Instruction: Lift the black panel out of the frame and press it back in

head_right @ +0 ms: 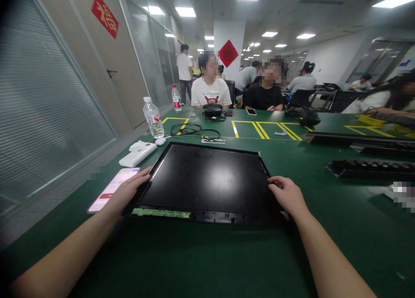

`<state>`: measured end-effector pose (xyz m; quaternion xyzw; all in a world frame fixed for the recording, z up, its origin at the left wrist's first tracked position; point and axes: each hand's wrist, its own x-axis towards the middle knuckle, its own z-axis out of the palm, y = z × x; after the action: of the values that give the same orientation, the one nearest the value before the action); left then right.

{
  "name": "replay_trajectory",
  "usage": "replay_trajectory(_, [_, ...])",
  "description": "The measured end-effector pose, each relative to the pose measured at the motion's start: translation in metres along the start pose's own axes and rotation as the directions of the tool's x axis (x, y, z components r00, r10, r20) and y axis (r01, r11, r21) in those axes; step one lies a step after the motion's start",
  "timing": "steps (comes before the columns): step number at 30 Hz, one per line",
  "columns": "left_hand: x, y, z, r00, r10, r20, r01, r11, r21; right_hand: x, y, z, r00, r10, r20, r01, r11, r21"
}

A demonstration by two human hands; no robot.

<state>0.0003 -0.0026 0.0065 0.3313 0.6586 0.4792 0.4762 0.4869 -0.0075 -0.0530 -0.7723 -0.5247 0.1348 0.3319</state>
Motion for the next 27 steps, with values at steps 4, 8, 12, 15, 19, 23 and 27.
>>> replay_trajectory(4, [-0.001,-0.001,0.001,0.998,-0.053,0.039,0.057,0.991,-0.121,0.000,0.001,0.000,1.000,-0.019,0.009,0.020,0.999,-0.030])
replay_trajectory(8, [-0.003,-0.001,0.003,0.994,-0.095,0.061,0.105,0.976,-0.191,-0.001,-0.001,0.000,0.999,-0.036,0.011,0.037,0.997,-0.071])
replay_trajectory(12, [-0.001,-0.001,0.003,0.984,-0.102,0.148,0.135,0.962,-0.236,-0.003,-0.005,-0.002,0.999,-0.040,0.017,0.042,0.993,-0.110])
replay_trajectory(15, [0.000,-0.002,0.004,0.980,-0.094,0.175,0.134,0.963,-0.235,-0.004,-0.008,-0.003,0.999,-0.038,0.028,0.041,0.991,-0.125])
replay_trajectory(19, [-0.001,-0.001,0.006,0.979,-0.103,0.176,0.143,0.963,-0.228,-0.005,-0.011,-0.003,0.999,-0.038,0.032,0.042,0.990,-0.134])
replay_trajectory(23, [-0.002,-0.001,0.007,0.979,-0.113,0.172,0.152,0.959,-0.238,-0.004,-0.010,-0.002,0.997,-0.070,0.023,0.073,0.987,-0.145])
replay_trajectory(27, [-0.002,-0.002,0.006,0.979,-0.103,0.177,0.140,0.967,-0.213,-0.003,-0.007,-0.001,0.995,-0.097,0.020,0.099,0.982,-0.163])
